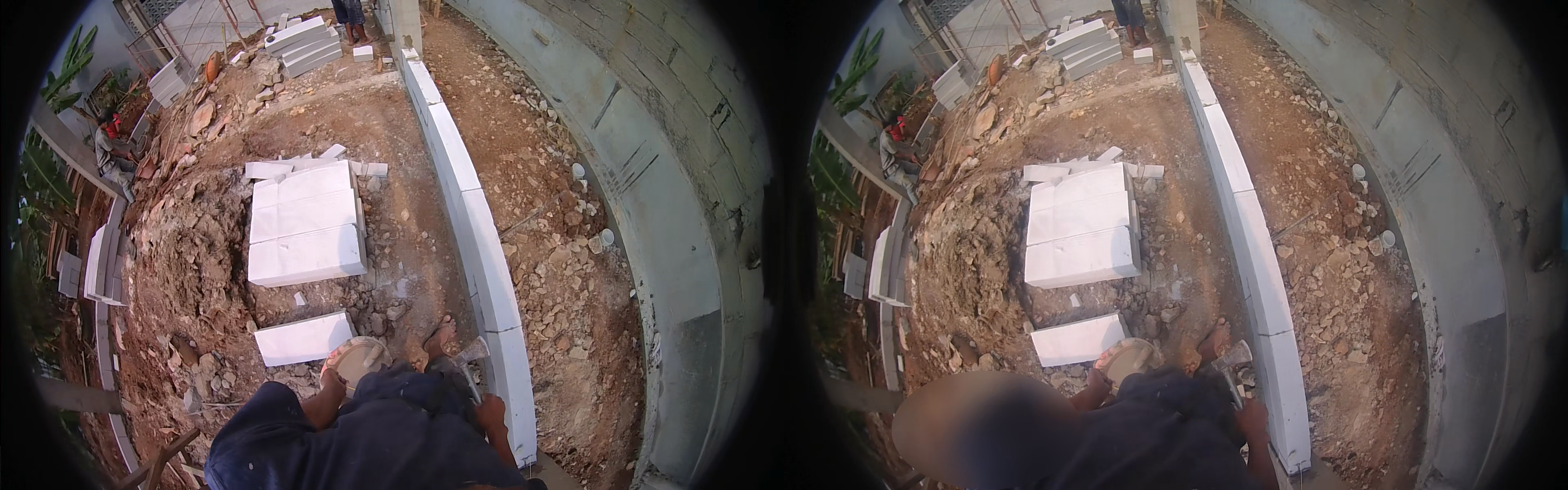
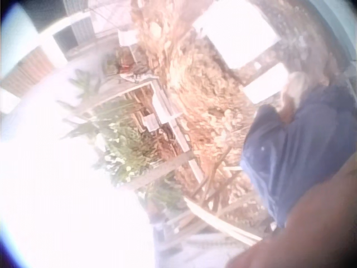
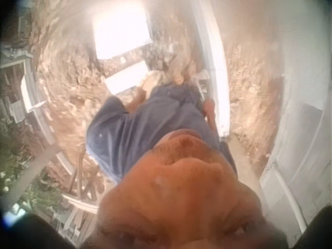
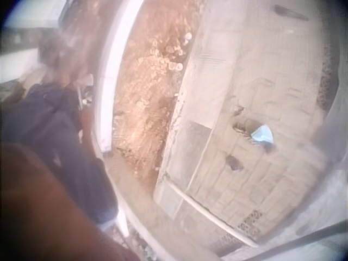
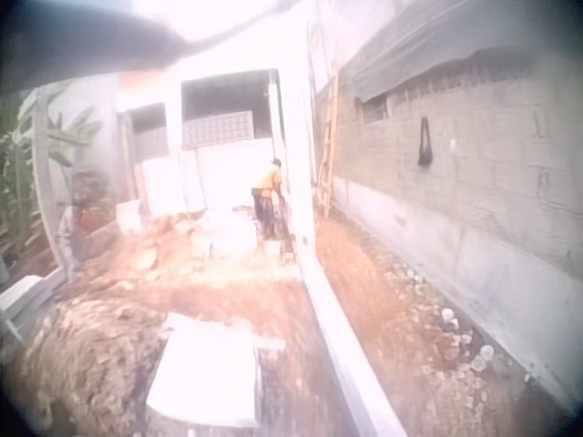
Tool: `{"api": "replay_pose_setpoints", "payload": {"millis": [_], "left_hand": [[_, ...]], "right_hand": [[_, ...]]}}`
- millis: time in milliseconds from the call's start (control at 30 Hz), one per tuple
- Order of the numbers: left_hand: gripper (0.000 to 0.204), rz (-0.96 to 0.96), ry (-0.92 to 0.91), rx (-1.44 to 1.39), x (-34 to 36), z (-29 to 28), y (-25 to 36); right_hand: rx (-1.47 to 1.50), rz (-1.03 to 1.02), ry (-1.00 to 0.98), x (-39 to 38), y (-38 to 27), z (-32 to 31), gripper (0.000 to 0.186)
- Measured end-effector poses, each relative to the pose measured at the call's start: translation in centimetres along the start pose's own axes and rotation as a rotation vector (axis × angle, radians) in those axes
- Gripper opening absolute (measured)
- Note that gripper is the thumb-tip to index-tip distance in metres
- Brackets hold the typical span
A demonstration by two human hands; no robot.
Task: The person applies mortar to white rectangular tiles using a trowel, places them along a curved wall, measures gaps with a tape measure, cuts tiles with a hand saw, and taps them into place with a hammer.
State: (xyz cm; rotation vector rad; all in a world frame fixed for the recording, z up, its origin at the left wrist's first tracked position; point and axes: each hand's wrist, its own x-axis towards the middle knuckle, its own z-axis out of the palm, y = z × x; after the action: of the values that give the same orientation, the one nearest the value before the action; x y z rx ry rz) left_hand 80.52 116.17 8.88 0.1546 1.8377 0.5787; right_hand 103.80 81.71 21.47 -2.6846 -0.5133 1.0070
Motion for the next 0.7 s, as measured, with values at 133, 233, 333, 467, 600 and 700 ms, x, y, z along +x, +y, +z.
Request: {"api": "replay_pose_setpoints", "payload": {"millis": [133,233,333,467,600,700], "left_hand": [[0.016,0.027,-0.017,0.024,2.0,1.8,-0.1],[0.014,0.066,-0.123,0.053,3.2,2.5,0.0],[0.011,0.082,-0.128,0.147,4.5,4.5,-0.5],[0.006,0.124,-0.09,0.272,1.3,9.4,-0.3],[0.006,0.205,-0.186,0.505,-1.5,13.4,-0.2],[0.017,0.389,-0.226,0.74,1.1,16.3,-1.7]], "right_hand": [[0.018,0.048,-0.002,0.9,-0.1,-1.4,0.03],[0.078,0.05,-0.021,2.4,-0.2,-2.2,0.038],[0.035,0.037,-0.1,4.1,-0.7,-3.5,0.039],[-0.083,0.018,-0.253,7.5,1.0,-2.7,0.032],[-0.063,-0.029,-0.25,9.6,0.8,-2.0,0.028],[-0.078,-0.05,-0.303,11.3,0.6,-1.4,0.028]]}}
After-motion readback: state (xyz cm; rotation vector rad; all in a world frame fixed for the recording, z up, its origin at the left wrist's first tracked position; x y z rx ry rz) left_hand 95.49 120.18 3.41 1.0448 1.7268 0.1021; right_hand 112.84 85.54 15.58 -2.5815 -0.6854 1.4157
